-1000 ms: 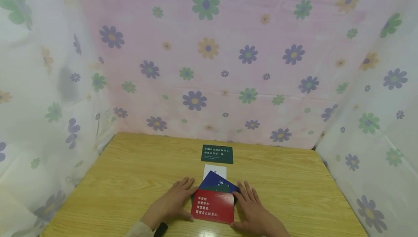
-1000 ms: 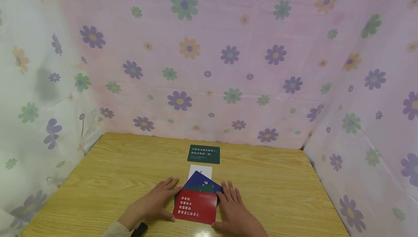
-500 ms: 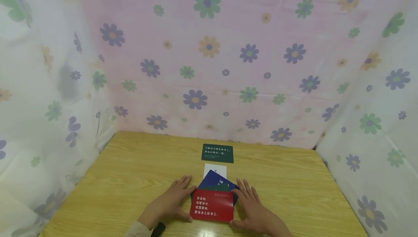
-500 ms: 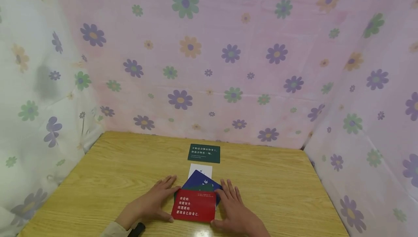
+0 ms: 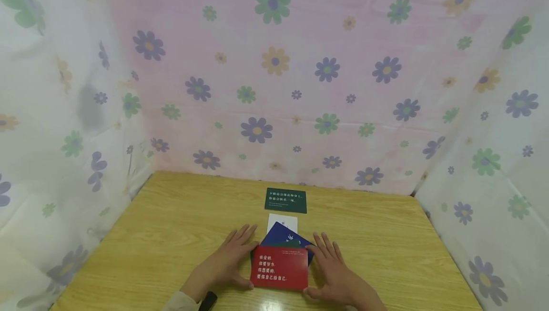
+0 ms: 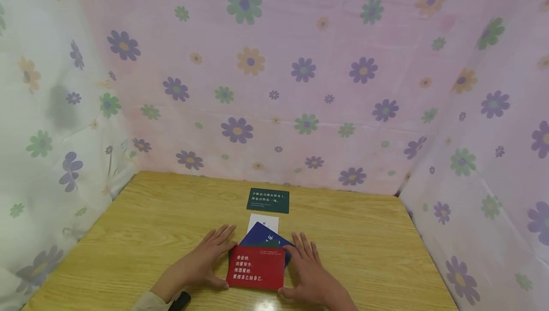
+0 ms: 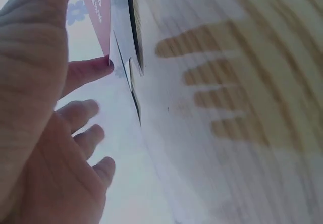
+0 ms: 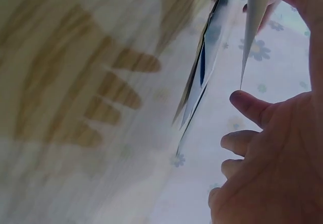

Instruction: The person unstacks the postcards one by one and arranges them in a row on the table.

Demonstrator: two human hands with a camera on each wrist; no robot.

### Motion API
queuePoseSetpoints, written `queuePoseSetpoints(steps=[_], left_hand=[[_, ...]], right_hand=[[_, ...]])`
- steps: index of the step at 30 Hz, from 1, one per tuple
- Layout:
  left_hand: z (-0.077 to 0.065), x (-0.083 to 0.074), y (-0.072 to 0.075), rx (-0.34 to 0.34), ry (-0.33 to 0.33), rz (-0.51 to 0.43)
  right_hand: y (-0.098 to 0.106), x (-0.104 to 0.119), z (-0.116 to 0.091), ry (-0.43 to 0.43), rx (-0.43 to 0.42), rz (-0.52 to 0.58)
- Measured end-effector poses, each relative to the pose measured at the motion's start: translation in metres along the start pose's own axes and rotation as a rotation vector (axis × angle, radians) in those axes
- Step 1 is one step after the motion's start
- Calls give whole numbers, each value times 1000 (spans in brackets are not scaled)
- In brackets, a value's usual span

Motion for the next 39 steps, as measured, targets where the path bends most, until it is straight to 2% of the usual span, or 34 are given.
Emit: queuePoseSetpoints(steps=[5, 9, 16, 22, 27, 33, 39], left_hand=[[4, -1, -1, 6, 5, 11], [8, -2, -2, -13, -16, 33], [15, 0, -5, -26, -5, 34], [25, 1, -9, -20, 41, 27], [36, 1, -10, -21, 69, -8], [48, 2, -9, -28, 74, -9], [58, 1, -6, -34, 57, -22]], right_hand=[[3, -4, -1, 8, -33, -12], [3, -10, -2, 13, -59, -22], [9, -16, -2, 84, -177, -105], [13, -22, 3, 45, -115, -84], [16, -28, 7, 11, -116, -48], [18, -33, 11, -25, -120, -32], [22, -41, 15, -80, -78, -19]])
Point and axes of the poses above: each hand's wrist, its own z-axis towards the middle knuckle, its own y-axis out of the back of the hand, x = y × z, the point moved 3 cm from there along z, towards the middle knuckle, and after that the axes turned 11 degrees about -y, right-handed, at the moved point
